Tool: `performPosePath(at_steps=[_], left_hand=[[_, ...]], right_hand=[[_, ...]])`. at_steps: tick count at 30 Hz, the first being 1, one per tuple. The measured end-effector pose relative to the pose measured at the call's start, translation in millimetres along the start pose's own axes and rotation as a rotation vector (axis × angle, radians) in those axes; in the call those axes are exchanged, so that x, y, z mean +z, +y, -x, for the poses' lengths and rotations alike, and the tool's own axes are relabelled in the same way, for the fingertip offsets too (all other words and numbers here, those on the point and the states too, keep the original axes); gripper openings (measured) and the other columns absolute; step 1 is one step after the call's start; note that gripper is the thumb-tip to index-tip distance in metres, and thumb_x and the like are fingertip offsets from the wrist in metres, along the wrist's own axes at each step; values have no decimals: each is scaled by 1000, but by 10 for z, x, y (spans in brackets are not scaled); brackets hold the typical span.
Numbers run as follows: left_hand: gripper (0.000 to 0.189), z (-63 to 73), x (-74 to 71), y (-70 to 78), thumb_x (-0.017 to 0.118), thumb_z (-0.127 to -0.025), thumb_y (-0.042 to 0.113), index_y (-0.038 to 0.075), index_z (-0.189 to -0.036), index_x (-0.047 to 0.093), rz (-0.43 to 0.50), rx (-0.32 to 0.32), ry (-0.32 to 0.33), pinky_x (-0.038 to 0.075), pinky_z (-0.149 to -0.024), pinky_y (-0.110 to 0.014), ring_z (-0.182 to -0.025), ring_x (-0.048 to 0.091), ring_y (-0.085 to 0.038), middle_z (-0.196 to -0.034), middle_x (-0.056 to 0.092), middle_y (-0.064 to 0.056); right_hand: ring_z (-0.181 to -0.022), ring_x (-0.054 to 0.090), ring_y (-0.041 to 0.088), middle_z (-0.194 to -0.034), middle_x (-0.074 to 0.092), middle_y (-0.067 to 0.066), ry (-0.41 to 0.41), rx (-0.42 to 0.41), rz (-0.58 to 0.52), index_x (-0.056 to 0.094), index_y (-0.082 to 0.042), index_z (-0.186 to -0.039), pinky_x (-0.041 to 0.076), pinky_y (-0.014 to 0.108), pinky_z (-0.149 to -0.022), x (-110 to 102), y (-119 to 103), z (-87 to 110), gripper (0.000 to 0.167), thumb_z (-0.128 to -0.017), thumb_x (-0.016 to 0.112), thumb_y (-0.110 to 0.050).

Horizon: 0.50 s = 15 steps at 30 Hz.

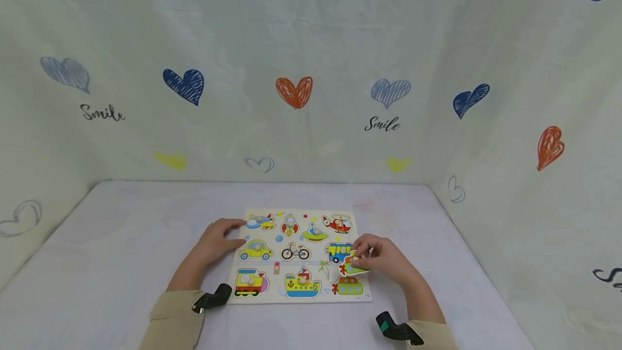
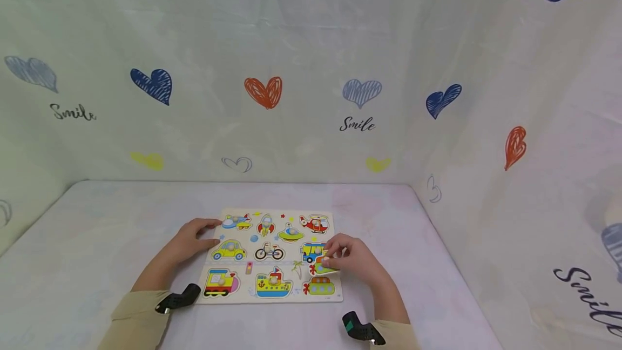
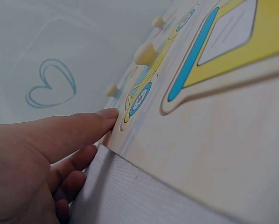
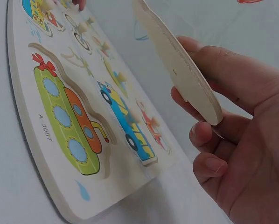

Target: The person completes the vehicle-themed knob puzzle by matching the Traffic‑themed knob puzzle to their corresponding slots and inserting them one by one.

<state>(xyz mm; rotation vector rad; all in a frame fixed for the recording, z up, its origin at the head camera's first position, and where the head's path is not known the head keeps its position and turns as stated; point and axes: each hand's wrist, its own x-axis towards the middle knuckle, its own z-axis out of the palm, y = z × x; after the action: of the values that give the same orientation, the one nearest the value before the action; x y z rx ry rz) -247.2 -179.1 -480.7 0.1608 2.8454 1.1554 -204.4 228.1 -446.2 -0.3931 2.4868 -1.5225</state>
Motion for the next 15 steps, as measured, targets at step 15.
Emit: performPosePath(at_steps=[15], left_hand=[[50,40,-12,2,73,-84,12,0,-130,58,3,36,12,41,-97,-57,-116,49,-41,-124,55,-21]], right_hand=[[-79,51,18,-95,61,3,-157,-42,71,65,-8,-76,41,23,-63,138,19,-17,20,-76,84,-13]])
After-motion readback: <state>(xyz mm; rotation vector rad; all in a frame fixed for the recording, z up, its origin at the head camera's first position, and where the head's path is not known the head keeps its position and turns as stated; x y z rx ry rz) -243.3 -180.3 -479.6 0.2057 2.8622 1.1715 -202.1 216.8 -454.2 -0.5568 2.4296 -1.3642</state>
